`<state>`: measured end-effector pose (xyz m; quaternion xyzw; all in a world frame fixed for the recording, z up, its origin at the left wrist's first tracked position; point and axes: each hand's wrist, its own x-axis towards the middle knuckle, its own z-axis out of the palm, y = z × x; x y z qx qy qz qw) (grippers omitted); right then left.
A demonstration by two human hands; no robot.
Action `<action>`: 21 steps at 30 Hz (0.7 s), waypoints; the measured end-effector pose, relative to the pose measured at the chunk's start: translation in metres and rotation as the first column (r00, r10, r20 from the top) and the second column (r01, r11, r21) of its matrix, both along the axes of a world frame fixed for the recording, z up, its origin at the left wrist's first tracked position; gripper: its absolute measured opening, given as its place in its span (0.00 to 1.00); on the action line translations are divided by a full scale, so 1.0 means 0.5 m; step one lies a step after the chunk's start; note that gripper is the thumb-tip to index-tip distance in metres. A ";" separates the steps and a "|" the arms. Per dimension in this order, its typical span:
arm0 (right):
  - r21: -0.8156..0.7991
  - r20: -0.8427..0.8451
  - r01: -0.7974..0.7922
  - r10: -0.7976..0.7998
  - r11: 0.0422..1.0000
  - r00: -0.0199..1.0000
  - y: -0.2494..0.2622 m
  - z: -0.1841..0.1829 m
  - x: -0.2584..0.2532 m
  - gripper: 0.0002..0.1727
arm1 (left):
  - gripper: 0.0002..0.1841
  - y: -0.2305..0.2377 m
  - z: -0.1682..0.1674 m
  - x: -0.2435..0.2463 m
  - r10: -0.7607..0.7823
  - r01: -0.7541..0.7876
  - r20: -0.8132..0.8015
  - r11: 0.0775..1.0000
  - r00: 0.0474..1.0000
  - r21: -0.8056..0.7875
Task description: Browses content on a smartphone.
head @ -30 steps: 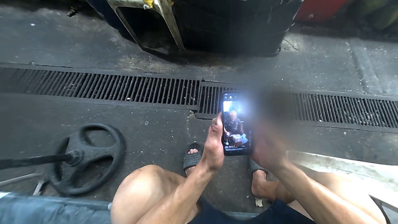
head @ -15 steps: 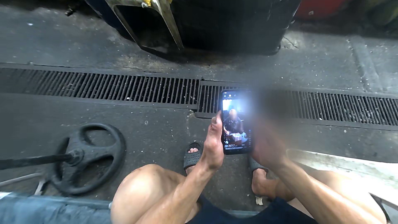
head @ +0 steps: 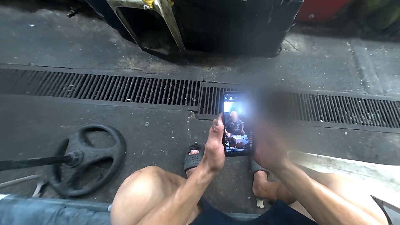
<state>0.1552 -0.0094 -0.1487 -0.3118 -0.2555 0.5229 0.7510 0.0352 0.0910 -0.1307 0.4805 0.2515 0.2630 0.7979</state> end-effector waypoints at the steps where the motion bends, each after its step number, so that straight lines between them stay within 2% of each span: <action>1: 0.000 -0.004 0.001 -0.001 1.000 1.000 0.000 0.000 -0.001 0.39 | 0.46 0.000 0.000 0.000 0.002 -0.002 -0.010 1.000 1.000 0.005; 6: 0.007 -0.015 -0.005 0.005 1.000 1.000 0.001 -0.002 -0.001 0.38 | 0.47 0.001 -0.002 -0.001 0.000 0.000 -0.015 1.000 1.000 0.009; 10: 0.004 0.019 0.037 -0.037 0.999 0.999 0.002 0.000 -0.002 0.34 | 0.50 -0.001 0.000 -0.002 0.008 -0.008 -0.017 1.000 1.000 -0.018; 21: 0.021 0.015 0.009 -0.009 1.000 1.000 0.001 -0.006 -0.002 0.38 | 0.50 0.000 0.000 -0.004 -0.011 0.010 -0.026 1.000 1.000 -0.028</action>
